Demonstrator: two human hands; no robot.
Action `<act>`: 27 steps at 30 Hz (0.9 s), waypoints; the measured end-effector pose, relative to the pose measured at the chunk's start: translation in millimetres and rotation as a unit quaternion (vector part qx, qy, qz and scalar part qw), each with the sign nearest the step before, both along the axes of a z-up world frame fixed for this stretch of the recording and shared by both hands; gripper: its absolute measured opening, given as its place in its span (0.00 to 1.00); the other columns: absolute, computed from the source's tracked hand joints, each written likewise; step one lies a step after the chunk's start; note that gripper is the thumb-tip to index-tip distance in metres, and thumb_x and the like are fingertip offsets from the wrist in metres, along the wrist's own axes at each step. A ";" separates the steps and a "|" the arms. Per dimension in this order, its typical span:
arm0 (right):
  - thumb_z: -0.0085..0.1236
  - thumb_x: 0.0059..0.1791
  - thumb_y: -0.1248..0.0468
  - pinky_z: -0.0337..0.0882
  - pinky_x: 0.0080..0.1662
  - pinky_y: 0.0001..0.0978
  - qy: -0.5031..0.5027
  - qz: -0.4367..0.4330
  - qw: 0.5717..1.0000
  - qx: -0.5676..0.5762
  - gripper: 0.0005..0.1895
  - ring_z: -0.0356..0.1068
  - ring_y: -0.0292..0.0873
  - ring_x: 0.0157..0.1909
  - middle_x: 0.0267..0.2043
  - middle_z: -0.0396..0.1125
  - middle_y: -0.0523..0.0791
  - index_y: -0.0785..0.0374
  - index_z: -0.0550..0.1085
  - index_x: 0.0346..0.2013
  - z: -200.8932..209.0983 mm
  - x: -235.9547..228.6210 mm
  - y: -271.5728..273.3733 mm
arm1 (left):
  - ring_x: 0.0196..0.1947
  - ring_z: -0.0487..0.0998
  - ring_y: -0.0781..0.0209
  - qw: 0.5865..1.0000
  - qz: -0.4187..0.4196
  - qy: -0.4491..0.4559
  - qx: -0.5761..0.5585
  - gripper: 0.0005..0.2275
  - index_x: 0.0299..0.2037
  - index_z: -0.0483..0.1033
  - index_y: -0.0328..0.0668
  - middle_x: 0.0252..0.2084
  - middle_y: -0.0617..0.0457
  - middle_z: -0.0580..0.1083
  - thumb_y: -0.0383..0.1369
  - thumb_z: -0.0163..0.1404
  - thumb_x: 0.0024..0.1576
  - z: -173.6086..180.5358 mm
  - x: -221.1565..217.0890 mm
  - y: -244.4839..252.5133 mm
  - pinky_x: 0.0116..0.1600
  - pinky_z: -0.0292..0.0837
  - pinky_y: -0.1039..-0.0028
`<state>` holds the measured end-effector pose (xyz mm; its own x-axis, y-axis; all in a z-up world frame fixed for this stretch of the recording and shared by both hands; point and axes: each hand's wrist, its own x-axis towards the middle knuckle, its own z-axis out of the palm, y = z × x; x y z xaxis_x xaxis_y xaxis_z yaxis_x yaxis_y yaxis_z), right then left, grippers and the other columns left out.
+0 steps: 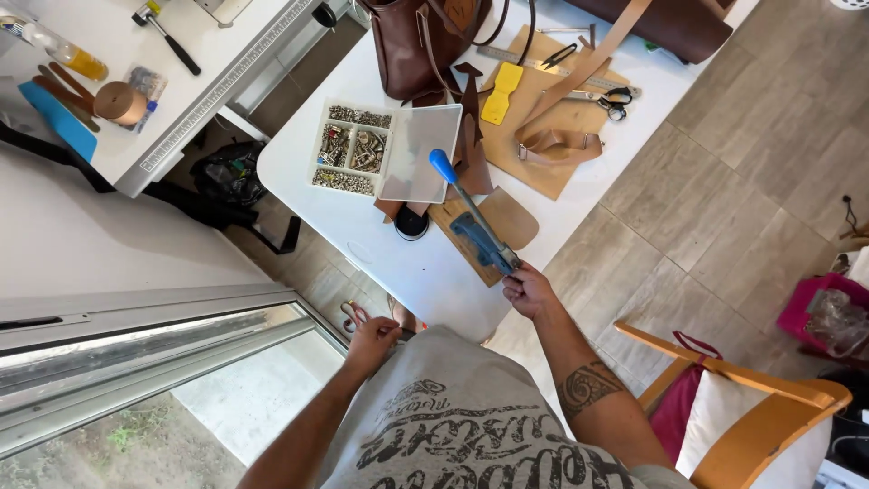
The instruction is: The person threads a metal buckle onto a leather strap, folds the end, and then selects rivets from a storage box to prepare for fastening.
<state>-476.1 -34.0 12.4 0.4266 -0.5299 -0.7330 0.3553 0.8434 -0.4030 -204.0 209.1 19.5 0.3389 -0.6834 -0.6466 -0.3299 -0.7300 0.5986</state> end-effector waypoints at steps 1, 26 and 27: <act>0.50 0.48 0.78 0.48 0.22 0.20 0.000 -0.001 1.000 -0.001 0.14 0.48 0.32 0.16 0.24 0.60 0.38 0.53 0.73 0.33 -3.3 2.1 -2.7 | 0.50 0.82 0.44 1.000 -0.001 0.000 -0.001 0.15 0.50 0.84 0.47 0.47 0.44 0.82 0.42 0.58 0.58 10.5 -2.3 -14.1 0.55 0.76 0.60; 0.51 0.57 0.66 0.53 0.21 0.22 0.174 -0.074 0.971 -0.145 0.09 0.52 0.34 0.17 0.36 0.74 0.48 0.61 0.76 0.50 -64.5 -21.7 -9.6 | 0.39 0.83 0.40 0.823 0.241 0.500 -0.122 0.11 0.39 0.74 0.32 0.35 0.40 0.75 0.14 0.38 0.55 -54.1 -133.7 -207.1 0.48 0.82 0.55; 0.49 0.58 0.65 0.51 0.20 0.20 0.181 -0.090 0.969 -0.142 0.09 0.51 0.33 0.16 0.32 0.74 0.48 0.60 0.76 0.49 -69.5 -23.9 -11.3 | 0.37 0.83 0.43 0.833 0.223 0.490 -0.127 0.11 0.40 0.74 0.31 0.35 0.41 0.74 0.16 0.37 0.58 -59.5 -133.2 -207.2 0.45 0.82 0.60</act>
